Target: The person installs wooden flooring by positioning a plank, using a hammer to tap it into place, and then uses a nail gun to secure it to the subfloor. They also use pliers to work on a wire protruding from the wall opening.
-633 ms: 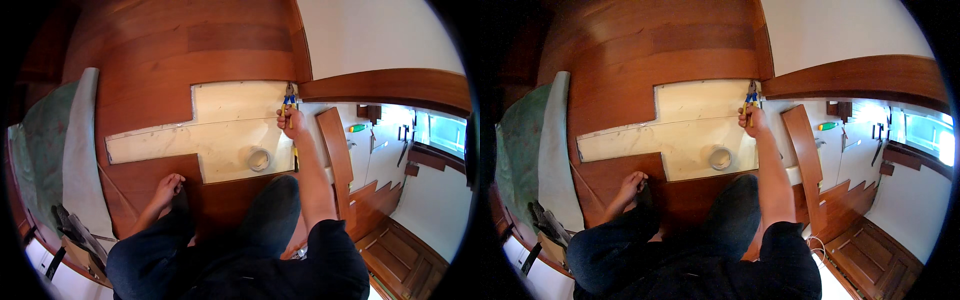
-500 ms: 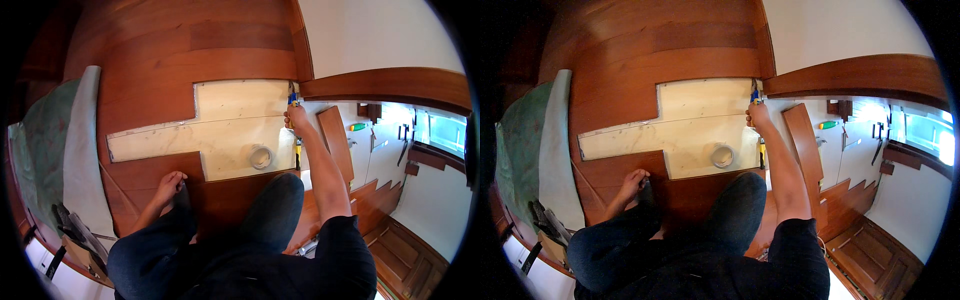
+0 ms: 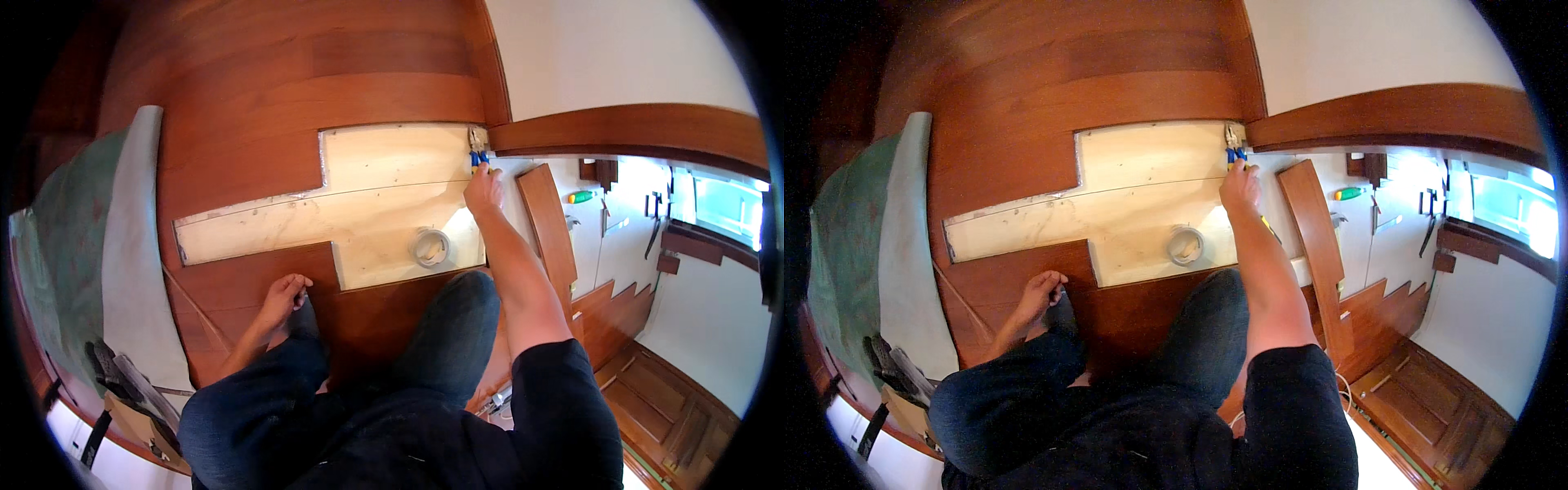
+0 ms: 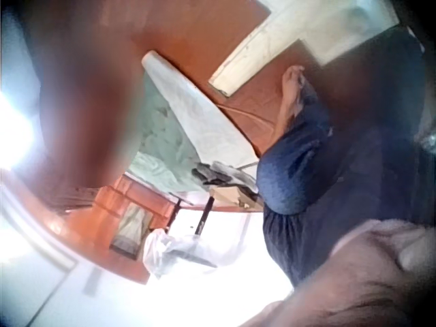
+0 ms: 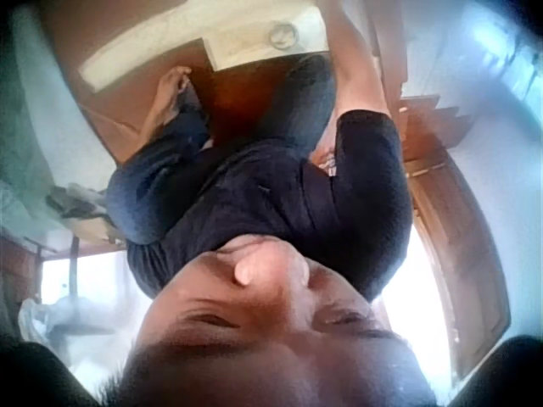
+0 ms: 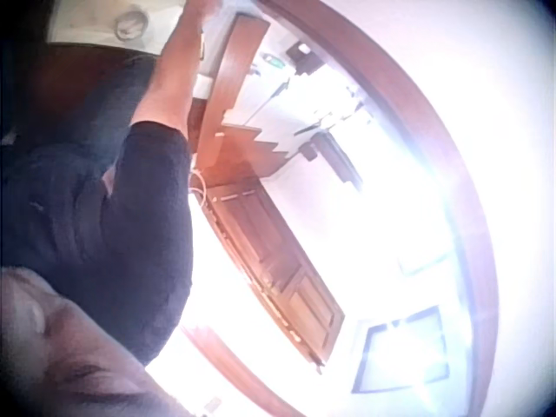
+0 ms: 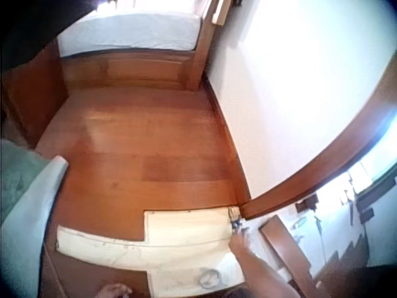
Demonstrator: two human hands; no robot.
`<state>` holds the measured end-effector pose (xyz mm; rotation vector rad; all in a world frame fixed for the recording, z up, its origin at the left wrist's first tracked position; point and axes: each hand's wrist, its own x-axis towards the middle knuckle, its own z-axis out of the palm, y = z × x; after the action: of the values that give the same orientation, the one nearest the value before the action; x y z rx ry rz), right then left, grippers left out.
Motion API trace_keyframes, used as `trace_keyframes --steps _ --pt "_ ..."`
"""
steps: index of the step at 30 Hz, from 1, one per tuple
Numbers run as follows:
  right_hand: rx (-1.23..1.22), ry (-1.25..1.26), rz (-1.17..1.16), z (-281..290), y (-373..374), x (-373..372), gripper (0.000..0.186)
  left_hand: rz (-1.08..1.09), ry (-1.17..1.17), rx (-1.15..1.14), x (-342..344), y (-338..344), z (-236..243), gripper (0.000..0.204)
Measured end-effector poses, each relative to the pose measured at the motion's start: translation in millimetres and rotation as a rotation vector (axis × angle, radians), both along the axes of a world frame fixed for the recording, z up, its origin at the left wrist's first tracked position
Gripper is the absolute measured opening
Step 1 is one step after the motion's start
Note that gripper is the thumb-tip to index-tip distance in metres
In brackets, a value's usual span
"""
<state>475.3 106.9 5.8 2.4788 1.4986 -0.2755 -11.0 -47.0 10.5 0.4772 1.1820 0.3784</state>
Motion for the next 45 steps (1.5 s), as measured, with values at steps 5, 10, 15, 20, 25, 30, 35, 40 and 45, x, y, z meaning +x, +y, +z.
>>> trace_keyframes --steps 5,10,15,20,25,30,35,40,45 --pt "-0.052 0.217 0.164 41.9 -50.0 -88.2 0.028 0.094 -0.057 0.058 -9.9 -2.2 -14.1 0.034" --pt "-0.203 0.391 0.605 116.5 -135.2 -203.9 0.025 0.199 -0.148 0.059 9.6 25.6 -3.6 0.054" --pt "-0.048 0.200 0.959 136.3 -164.0 -263.3 0.013 -0.102 -0.004 0.248 12.4 26.1 5.2 0.040" --pt "-0.002 0.241 1.134 158.9 -166.2 -258.8 0.014 0.091 -0.251 0.236 12.7 1.4 -7.0 0.034" --pt "-0.108 0.336 0.893 157.0 -159.7 -210.6 0.030 0.160 -0.224 0.129 -3.0 2.2 1.2 0.032" --pt "-0.134 0.387 0.389 124.4 -130.0 -143.6 0.038 0.133 -0.163 0.076 -36.1 -13.1 -4.0 0.029" --pt "-0.024 0.332 0.304 85.4 -113.8 -79.2 0.037 0.128 -0.185 0.037 -37.3 -22.1 -6.1 0.027" --pt "0.062 0.522 0.430 81.4 -92.9 -124.3 0.037 0.106 -0.121 0.053 -47.3 -29.3 -5.7 0.028" --pt "-0.039 0.418 0.493 57.3 -66.3 -138.9 0.037 0.063 -0.080 0.074 -50.5 -29.7 -2.9 0.029"
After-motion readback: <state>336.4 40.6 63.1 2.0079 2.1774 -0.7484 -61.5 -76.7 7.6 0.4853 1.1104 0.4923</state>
